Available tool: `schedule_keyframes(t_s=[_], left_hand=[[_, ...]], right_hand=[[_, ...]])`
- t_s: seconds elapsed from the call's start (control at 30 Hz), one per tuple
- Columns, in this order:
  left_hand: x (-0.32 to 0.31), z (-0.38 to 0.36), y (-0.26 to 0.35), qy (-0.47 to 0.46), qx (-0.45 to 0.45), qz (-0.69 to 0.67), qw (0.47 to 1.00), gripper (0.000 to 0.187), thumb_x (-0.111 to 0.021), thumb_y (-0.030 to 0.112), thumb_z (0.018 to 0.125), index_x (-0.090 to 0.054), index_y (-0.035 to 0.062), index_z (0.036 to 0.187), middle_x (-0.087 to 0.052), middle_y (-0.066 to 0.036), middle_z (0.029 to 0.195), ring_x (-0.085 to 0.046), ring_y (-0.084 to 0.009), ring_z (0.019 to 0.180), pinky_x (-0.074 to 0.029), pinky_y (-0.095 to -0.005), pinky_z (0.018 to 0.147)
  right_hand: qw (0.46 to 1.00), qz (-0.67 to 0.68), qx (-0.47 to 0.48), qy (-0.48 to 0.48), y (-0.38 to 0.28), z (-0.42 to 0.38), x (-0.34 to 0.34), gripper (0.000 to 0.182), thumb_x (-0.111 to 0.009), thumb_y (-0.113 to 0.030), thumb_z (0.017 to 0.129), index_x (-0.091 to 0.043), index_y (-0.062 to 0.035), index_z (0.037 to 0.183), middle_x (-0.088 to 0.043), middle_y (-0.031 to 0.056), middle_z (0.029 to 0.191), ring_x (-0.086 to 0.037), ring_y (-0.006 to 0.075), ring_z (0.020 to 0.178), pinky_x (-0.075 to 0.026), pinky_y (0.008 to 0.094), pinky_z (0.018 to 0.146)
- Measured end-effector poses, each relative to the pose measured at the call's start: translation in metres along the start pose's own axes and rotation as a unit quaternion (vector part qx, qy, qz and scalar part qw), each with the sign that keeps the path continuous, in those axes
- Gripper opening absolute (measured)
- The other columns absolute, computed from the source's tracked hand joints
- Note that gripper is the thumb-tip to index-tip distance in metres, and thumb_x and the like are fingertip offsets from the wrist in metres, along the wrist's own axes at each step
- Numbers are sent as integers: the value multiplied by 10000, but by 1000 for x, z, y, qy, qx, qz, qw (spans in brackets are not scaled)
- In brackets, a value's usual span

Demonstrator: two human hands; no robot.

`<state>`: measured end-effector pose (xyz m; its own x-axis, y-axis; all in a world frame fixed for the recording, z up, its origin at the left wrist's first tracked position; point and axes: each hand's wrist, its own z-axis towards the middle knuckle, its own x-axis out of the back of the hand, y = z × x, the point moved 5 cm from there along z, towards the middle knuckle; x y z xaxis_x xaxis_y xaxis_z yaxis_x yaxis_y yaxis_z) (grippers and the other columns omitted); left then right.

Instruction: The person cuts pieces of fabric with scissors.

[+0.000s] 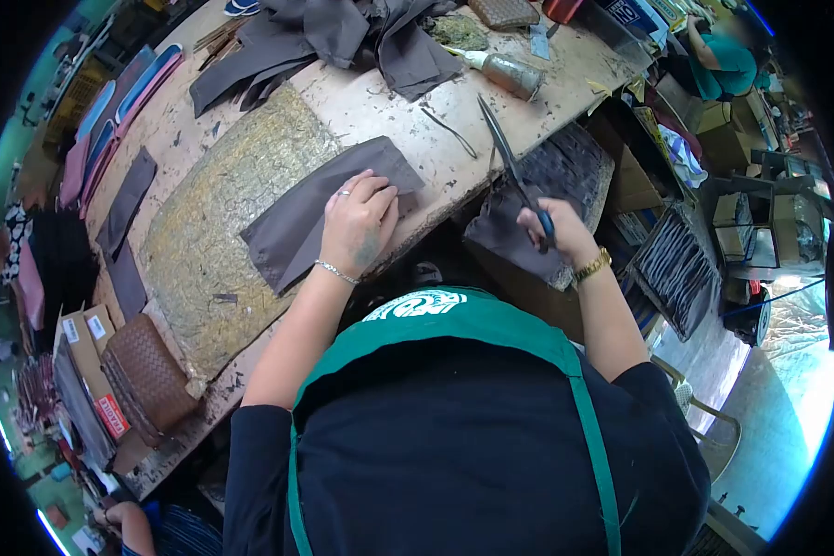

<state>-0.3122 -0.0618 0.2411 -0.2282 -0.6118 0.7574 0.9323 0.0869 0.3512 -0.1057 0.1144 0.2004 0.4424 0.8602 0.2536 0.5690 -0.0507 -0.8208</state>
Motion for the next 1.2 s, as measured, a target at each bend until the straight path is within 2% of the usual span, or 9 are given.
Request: schedule_keyframes(t_s=[0.03,0.13,0.17,0.23,0.37,0.6,0.83,1.13,1.2], left_hand=[[0,-2,-2,-4,0,-1,1000,125,-622,61,674,-622,63,799,-590,-78,871,-560,-279,917,-469,-358,733],[-6,-6,-6,-34,-15,-1,999,141,-627,62,672,-627,61,813,-591,-79,882,-556,-283,928,-469,-360,748],[-6,-5,-4,-30,-21,-1,999,146,-628,63,673,-628,62,819,-591,-81,886,-555,-284,929,-469,-360,752],[-7,-3,-2,-29,-33,-1,999,151,-628,63,674,-630,62,825,-591,-83,889,-555,-286,931,-469,-360,756],[-11,-10,-5,-19,-33,-20,999,158,-617,97,691,-627,90,849,-580,-58,925,-531,-258,976,-445,-398,783],[-19,-15,-6,-60,-24,-8,998,188,-613,146,705,-616,134,893,-561,-24,984,-493,-229,1048,-408,-479,835],[-18,-16,-4,-62,-30,-2,998,186,-618,149,702,-616,134,887,-564,-22,983,-493,-226,1049,-408,-479,838],[-17,-16,-3,-58,-27,5,998,194,-622,145,696,-617,142,889,-565,-21,983,-499,-221,1042,-410,-466,840],[-17,-16,-4,-55,-26,4,998,197,-625,144,693,-617,140,890,-564,-21,983,-498,-221,1044,-411,-464,839]], right_hand=[[989,134,-3,-58,8,-9,-12,382,-650,-385,721,-535,-34,821,-509,0,583,-468,67,486,-348,202,431],[983,128,42,-126,1,-50,-47,667,-634,-607,611,-508,-33,928,-517,-13,650,-479,54,593,-339,160,514],[977,143,37,-154,2,-59,-58,667,-628,-616,618,-508,-34,922,-512,-15,655,-471,53,597,-339,161,520],[972,138,30,-186,6,-69,-72,458,-652,-465,704,-519,-50,845,-477,-28,635,-465,61,560,-388,204,500],[981,64,49,-177,38,-73,-84,462,-605,-510,729,-506,-60,758,-463,-37,608,-431,53,542,-379,207,491],[985,53,61,-151,18,-59,-92,444,-599,-496,741,-500,-64,734,-449,-32,560,-427,54,500,-378,208,462],[987,67,-18,-147,6,-55,-93,463,-616,-523,711,-519,-72,744,-446,-31,530,-449,60,467,-387,202,449],[990,60,-1,-128,13,-55,-92,465,-646,-508,693,-524,-59,705,-432,-42,524,-422,45,469,-353,193,432],[993,43,49,-101,14,-54,-92,473,-650,-509,689,-522,-54,679,-423,-48,517,-393,34,474,-328,193,424]])
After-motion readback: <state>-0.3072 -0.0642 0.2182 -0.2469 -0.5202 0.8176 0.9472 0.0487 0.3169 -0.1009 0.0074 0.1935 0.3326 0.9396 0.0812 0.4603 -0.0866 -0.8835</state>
